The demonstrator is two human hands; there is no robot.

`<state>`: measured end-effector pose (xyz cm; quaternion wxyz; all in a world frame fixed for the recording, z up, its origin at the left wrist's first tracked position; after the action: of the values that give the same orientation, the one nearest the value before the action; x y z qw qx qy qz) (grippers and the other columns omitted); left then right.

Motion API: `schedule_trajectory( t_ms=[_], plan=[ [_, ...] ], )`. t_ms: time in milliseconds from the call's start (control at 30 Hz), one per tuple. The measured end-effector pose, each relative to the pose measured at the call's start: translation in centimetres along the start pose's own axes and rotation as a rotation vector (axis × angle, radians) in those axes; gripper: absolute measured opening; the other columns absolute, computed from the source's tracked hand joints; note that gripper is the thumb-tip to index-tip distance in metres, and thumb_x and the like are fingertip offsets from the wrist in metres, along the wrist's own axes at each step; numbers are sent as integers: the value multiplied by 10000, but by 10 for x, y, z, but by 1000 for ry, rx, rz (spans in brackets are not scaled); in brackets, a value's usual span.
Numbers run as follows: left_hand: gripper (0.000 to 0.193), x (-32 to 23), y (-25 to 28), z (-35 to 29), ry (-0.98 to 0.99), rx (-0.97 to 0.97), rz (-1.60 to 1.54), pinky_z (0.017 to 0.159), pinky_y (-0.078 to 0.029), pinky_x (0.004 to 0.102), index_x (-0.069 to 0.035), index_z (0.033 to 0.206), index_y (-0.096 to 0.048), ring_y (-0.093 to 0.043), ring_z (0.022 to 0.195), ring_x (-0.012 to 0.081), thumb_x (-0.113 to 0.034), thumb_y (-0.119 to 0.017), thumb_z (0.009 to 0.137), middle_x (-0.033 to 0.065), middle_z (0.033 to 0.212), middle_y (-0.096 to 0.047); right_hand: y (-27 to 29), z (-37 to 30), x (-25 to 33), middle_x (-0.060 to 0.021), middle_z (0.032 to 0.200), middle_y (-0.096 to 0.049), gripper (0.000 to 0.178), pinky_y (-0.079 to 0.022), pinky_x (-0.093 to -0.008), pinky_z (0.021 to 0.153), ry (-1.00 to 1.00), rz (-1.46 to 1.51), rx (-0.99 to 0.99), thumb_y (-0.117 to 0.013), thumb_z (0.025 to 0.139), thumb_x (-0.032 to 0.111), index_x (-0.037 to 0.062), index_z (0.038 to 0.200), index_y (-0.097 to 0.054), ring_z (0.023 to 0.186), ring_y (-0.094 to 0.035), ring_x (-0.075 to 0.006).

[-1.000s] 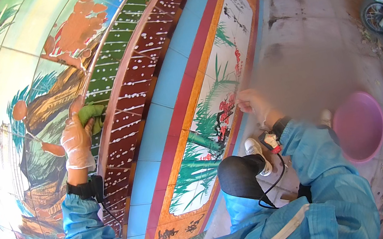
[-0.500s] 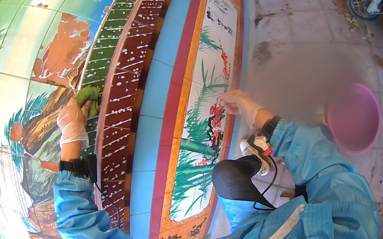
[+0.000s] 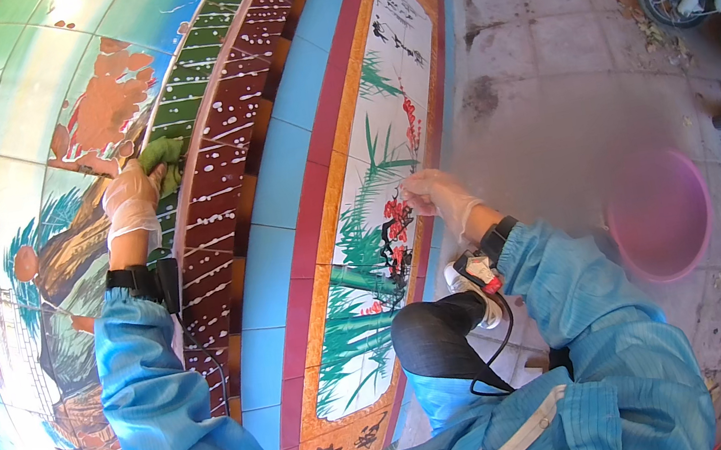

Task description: The person wipes a painted wall with a green cloth, moving methodically across different sections of the mural. They use both hands to hold the cloth and occasionally adjust their position to reach higher areas.

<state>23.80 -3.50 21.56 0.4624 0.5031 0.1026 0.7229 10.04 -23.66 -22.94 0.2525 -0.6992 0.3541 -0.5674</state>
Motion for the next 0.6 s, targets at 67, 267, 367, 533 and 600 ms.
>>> schedule_trajectory(
  t_ms=[67,267,367,533,600],
  plan=[
    [531,-3,-1,4,-12,3,10,782,-541,473,-77,1041,-683,-695,909,386,-570,-659,845,210,960,-716,0,1,1,14,902,-653,156,-472,-262,741,4,0,35,-659,920,220,114,1027,-620,766,-589,-85],
    [526,-10,1,11,-37,-48,8,785,-541,469,-87,1052,-695,-693,922,380,-568,-663,841,190,969,-721,0,-2,1,4,907,-647,165,-472,-261,733,12,1,-15,-661,915,219,113,1032,-613,770,-591,-92],
    [535,-13,3,14,-34,-42,4,788,-541,464,-83,1061,-696,-692,928,376,-569,-663,841,185,987,-720,0,-1,1,0,908,-643,173,-473,-258,723,11,7,-17,-665,913,218,111,1035,-605,767,-591,-94],
    [541,-18,6,21,-22,18,-7,798,-538,461,-81,1083,-696,-689,957,366,-564,-670,841,186,1025,-716,0,1,3,-2,905,-641,172,-474,-259,711,6,10,29,-664,912,214,108,1031,-598,765,-590,-94],
    [541,-21,7,25,-18,11,-9,805,-536,460,-79,1089,-697,-686,975,362,-559,-677,839,186,1030,-716,0,-1,3,-3,904,-642,169,-475,-262,711,7,12,29,-661,913,213,109,1031,-597,763,-588,-93]
  ],
)
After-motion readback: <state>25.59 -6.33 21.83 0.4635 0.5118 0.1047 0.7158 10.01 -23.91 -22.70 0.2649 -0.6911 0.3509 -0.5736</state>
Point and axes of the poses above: each hand's wrist, its own z-axis towards the middle knuckle, its own y-axis out of the back of the hand, x = y × z, the point moved 4 cm from there along z, towards the middle knuckle
